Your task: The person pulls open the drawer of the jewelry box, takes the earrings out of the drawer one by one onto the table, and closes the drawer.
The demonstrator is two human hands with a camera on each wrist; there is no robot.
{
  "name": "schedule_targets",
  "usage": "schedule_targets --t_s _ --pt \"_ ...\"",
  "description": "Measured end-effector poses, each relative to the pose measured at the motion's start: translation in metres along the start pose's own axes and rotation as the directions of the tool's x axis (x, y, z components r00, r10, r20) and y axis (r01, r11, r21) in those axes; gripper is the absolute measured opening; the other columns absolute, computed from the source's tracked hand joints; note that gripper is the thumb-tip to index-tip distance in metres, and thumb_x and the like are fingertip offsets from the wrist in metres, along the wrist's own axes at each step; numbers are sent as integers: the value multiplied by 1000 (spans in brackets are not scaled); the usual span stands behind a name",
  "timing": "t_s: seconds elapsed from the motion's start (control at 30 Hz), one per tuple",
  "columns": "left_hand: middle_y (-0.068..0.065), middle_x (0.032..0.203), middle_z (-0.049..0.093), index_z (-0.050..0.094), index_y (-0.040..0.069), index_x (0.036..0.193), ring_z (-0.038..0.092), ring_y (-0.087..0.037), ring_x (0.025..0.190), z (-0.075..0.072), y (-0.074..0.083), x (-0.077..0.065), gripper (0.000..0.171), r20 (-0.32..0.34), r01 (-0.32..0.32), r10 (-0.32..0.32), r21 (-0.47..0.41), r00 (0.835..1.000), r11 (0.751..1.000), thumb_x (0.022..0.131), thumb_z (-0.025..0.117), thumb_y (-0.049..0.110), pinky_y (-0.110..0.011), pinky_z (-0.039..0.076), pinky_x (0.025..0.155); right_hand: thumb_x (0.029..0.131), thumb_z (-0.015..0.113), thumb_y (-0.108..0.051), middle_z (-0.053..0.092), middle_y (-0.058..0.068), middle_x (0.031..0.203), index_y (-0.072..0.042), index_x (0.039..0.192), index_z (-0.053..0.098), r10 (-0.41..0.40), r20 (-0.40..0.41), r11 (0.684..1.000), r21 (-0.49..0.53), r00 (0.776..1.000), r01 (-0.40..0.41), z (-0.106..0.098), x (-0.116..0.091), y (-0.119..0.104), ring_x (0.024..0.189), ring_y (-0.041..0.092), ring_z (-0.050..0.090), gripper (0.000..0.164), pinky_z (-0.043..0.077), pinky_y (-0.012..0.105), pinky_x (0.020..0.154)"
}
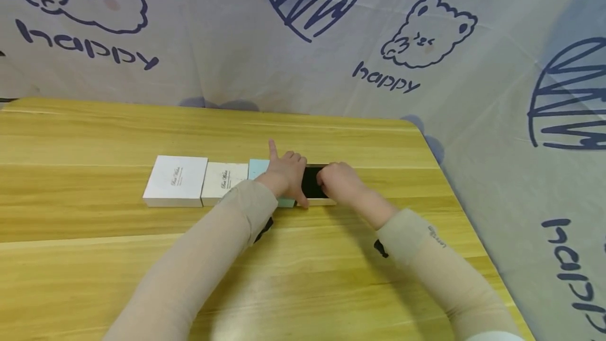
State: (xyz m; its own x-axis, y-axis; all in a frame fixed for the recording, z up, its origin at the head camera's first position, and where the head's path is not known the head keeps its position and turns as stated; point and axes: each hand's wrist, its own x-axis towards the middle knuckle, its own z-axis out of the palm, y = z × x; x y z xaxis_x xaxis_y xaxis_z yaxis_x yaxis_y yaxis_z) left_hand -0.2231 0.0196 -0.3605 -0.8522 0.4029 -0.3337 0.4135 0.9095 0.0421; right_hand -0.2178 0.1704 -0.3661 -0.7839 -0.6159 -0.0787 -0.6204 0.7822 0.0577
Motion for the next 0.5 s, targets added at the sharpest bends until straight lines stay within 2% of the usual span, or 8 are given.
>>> schedule_targets --t_s 0.13,0.3,0.5 --pt "-6 148 37 36 11 142 30 -24 139 0 0 0 99 2 3 -3 8 1000 1000 68 68 67 -68 -7 108 83 61 -3 68 6 72 -8 74 70 35 0 999 18 999 -35 -6 -2 3 64 18 61 14 53 30 64" --pt "-6 148 36 35 11 143 30 -23 139 0 0 0 101 -5 4 -4 10 1000 1000 67 69 68 -68 -7 108 86 61 -7 72 9 92 -5 93 72 119 7 992 51 993 -119 -18 -6 15 83 23 67 14 55 34 75" --pt "-7 149 36 34 10 143 30 -24 139 0 0 -1 101 -9 -7 7 6 1000 1000 67 69 67 -68 -9 107 88 58 -9 72 9 96 -6 97 71 240 48 961 127 970 -244 -25 -14 36 89 25 66 16 53 39 79"
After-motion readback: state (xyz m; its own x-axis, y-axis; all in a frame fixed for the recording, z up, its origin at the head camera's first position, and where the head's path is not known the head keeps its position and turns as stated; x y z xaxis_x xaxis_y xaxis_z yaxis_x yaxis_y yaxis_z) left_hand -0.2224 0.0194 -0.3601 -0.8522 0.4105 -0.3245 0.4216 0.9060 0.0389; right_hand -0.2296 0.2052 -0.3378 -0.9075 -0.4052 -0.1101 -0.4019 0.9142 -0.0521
